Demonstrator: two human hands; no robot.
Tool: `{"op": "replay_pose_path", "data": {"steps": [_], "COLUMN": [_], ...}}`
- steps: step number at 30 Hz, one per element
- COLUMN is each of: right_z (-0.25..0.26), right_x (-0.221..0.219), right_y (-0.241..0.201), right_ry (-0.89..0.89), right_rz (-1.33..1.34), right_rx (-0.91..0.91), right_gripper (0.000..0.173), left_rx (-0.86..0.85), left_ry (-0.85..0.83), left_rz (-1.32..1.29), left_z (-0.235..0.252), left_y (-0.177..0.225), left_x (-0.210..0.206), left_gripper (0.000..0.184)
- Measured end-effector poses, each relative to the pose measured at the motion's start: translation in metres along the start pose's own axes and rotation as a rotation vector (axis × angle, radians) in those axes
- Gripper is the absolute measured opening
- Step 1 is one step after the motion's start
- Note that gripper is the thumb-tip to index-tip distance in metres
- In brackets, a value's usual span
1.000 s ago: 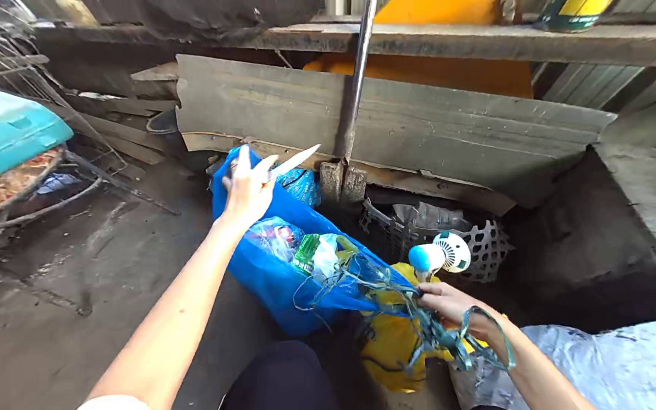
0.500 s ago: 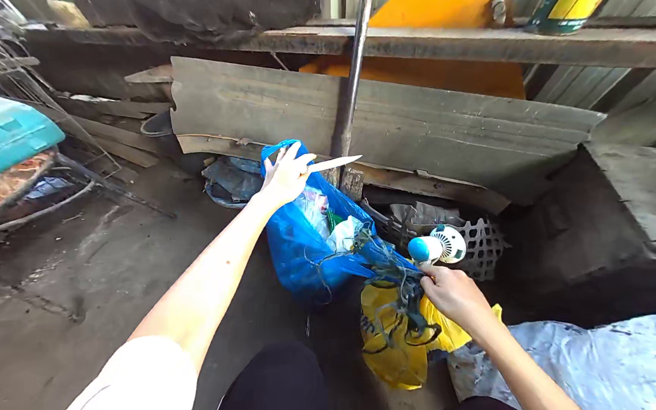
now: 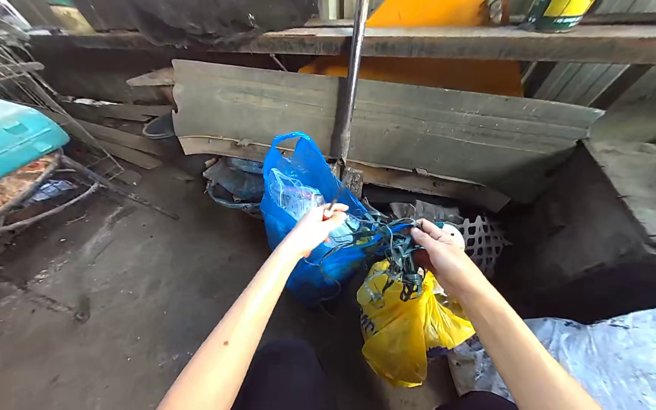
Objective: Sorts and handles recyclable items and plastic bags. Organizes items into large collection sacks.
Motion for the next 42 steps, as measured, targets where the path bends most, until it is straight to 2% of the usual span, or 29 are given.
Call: {"op": "replay_pose_path", "data": {"steps": [3,4,5,7,8,12,14,16,17,18,19,20,23,24,26,27,28,29,31,32,35,38,40,42], "right_z": [-0.004,-0.006,-0.007,-0.01,-0.012,-0.019,-0.026,-0.034,-0.036,-0.037,-0.038,-0.04,-0.043,-0.044,-0.047,-0.047,-0.048,-0.05,-0.052,-0.053,-0.044,-0.036,-0.037,-0.035], "right_x": [-0.006,-0.008,-0.008,-0.004,-0.001,0.02,0.031,0.041,0.042,0.041,0.04,0.04,0.053,0.061,0.078,0.089,0.1,0.11,0.125,0.133,0.153,0.161,0.17,0.191], "right_y": [0.002,0.0,-0.003,-0.01,-0.015,-0.032,-0.04,-0.051,-0.058,-0.064,-0.069,-0.074,-0.087,-0.089,-0.088,-0.088,-0.088,-0.087,-0.082,-0.076,-0.051,-0.03,-0.023,-0.025], "right_ry": [-0.01,-0.005,0.006,0.037,0.048,0.088,0.049,-0.039,-0.101,-0.174,-0.218,-0.231,-0.163,-0.109,0.034,0.109,0.171,0.218,0.304,0.342,0.352,0.377,0.5,0.643], "right_rz": [-0.037,-0.052,-0.053,-0.032,-0.007,0.136,0.113,0.055,0.046,0.042,0.026,-0.018,-0.13,-0.134,-0.117,-0.098,-0.073,-0.058,-0.082,-0.15,-0.505,-0.935,-0.978,-0.88], "right_rx": [0.12,0.146,0.155,0.123,0.111,0.168,0.276,0.369,0.401,0.418,0.439,0.481,0.578,0.593,0.594,0.568,0.54,0.509,0.452,0.421,0.377,0.327,0.324,0.324], "right_gripper": [0.025,0.025,0.024,0.018,0.018,0.021,0.038,0.075,0.088,0.092,0.089,0.076,0.022,0.014,0.013,0.016,0.016,0.017,0.02,0.021,0.014,0.009,0.017,0.026], "left_rx": [-0.057,-0.082,-0.106,-0.138,-0.137,-0.115,-0.095,-0.037,-0.014,-0.014,-0.03,-0.057,-0.083,-0.071,-0.066,-0.103,-0.164,-0.249,-0.356,-0.318,0.067,0.359,0.558,0.727], "left_ry": [-0.185,-0.229,-0.25,-0.219,-0.18,-0.008,-0.011,-0.05,-0.06,-0.072,-0.088,-0.105,-0.108,-0.119,-0.166,-0.195,-0.152,-0.007,0.452,0.651,1.012,1.138,1.183,1.185], "left_rz": [0.007,0.04,0.074,0.136,0.158,0.035,-0.125,-0.318,-0.376,-0.415,-0.45,-0.487,-0.617,-0.643,-0.64,-0.577,-0.48,-0.321,0.102,0.214,0.273,0.259,0.205,0.125], "left_z": [0.006,0.01,0.013,0.012,0.009,-0.015,-0.028,-0.034,-0.037,-0.04,-0.043,-0.046,-0.051,-0.052,-0.053,-0.052,-0.053,-0.056,-0.071,-0.084,-0.135,-0.186,-0.219,-0.248], "left_y": [-0.015,-0.017,-0.018,-0.009,-0.001,0.044,0.072,0.098,0.108,0.117,0.124,0.129,0.143,0.146,0.143,0.14,0.134,0.124,0.094,0.077,0.021,-0.096,-0.163,-0.222], "left_x": [-0.025,-0.032,-0.038,-0.046,-0.046,-0.035,-0.031,-0.04,-0.046,-0.052,-0.059,-0.067,-0.08,-0.079,-0.072,-0.067,-0.059,-0.043,0.015,0.047,0.126,0.204,0.231,0.243], "left_gripper": [0.072,0.077,0.07,0.035,0.025,0.019,0.015,0.024,0.029,0.032,0.033,0.034,0.03,0.028,0.026,0.033,0.037,0.035,0.037,0.042,0.064,0.08,0.078,0.076]}}
Point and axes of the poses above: each hand's wrist, its own z-axis towards the middle knuckle, its own x-axis out of the back of the hand, y = z × x, the point moved 1 cm from there along z, towards the middle knuckle, and after that the axes turned 10 degrees about y, right-handed, at the moved point
